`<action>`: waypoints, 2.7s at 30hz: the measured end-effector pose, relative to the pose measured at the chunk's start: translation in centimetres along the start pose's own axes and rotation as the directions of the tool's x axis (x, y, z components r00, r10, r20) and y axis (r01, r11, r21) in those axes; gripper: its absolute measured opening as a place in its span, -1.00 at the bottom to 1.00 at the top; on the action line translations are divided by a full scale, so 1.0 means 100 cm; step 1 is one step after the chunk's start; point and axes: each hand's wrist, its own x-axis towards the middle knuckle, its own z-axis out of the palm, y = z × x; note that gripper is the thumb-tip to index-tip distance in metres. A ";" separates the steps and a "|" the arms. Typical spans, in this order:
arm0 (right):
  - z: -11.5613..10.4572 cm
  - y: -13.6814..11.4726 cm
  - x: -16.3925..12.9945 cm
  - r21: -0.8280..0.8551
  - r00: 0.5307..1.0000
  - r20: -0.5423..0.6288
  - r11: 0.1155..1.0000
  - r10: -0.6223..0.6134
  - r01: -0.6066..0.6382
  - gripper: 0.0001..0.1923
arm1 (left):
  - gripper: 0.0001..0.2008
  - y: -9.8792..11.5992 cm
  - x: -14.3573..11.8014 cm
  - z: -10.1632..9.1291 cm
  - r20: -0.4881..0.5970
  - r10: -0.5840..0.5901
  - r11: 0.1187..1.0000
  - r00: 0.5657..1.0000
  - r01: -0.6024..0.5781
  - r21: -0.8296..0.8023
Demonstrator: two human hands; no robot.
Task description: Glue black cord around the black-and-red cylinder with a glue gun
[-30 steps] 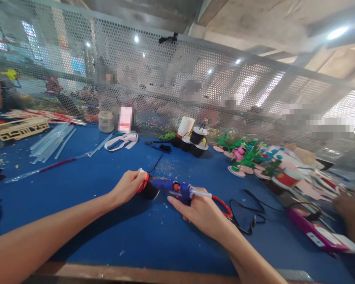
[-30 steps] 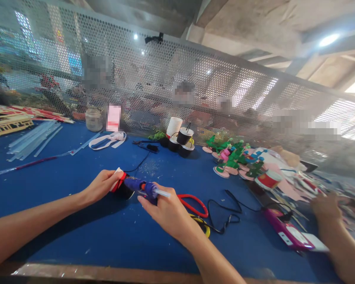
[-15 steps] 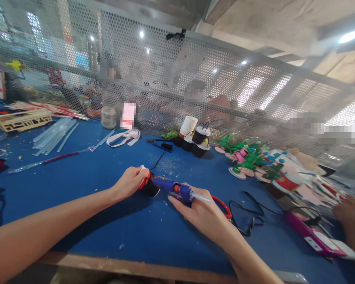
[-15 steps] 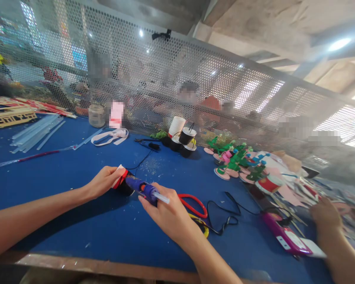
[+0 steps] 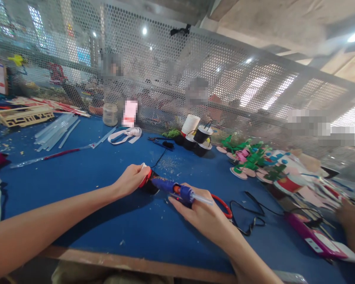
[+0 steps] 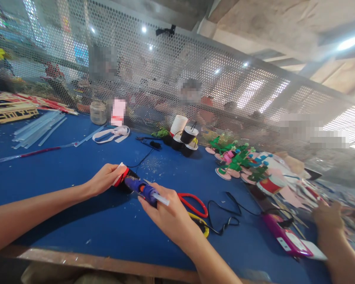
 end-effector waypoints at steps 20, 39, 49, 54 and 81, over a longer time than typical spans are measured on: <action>-0.005 0.001 0.003 0.058 0.995 -0.010 0.993 0.102 -0.101 -0.85 | -0.61 -0.009 0.001 -0.002 0.010 0.057 0.996 0.998 -0.057 0.073; -0.007 0.000 0.008 0.163 0.909 0.137 0.896 0.394 -0.413 -0.79 | -0.61 -0.005 -0.006 -0.006 0.058 0.093 0.984 0.994 -0.101 0.144; -0.006 0.002 0.010 0.230 0.911 0.143 0.882 0.387 -0.411 -0.79 | -0.60 -0.007 -0.007 -0.008 0.090 0.135 0.976 0.987 -0.148 0.158; -0.004 0.006 0.009 0.272 0.898 0.160 0.856 0.411 -0.440 -0.75 | -0.59 -0.007 -0.007 -0.009 0.103 0.148 0.976 0.984 -0.162 0.144; -0.005 -0.001 0.003 0.219 0.943 0.103 0.918 0.316 -0.331 -0.82 | -0.60 -0.007 -0.004 -0.007 0.063 0.090 0.993 0.994 -0.094 0.071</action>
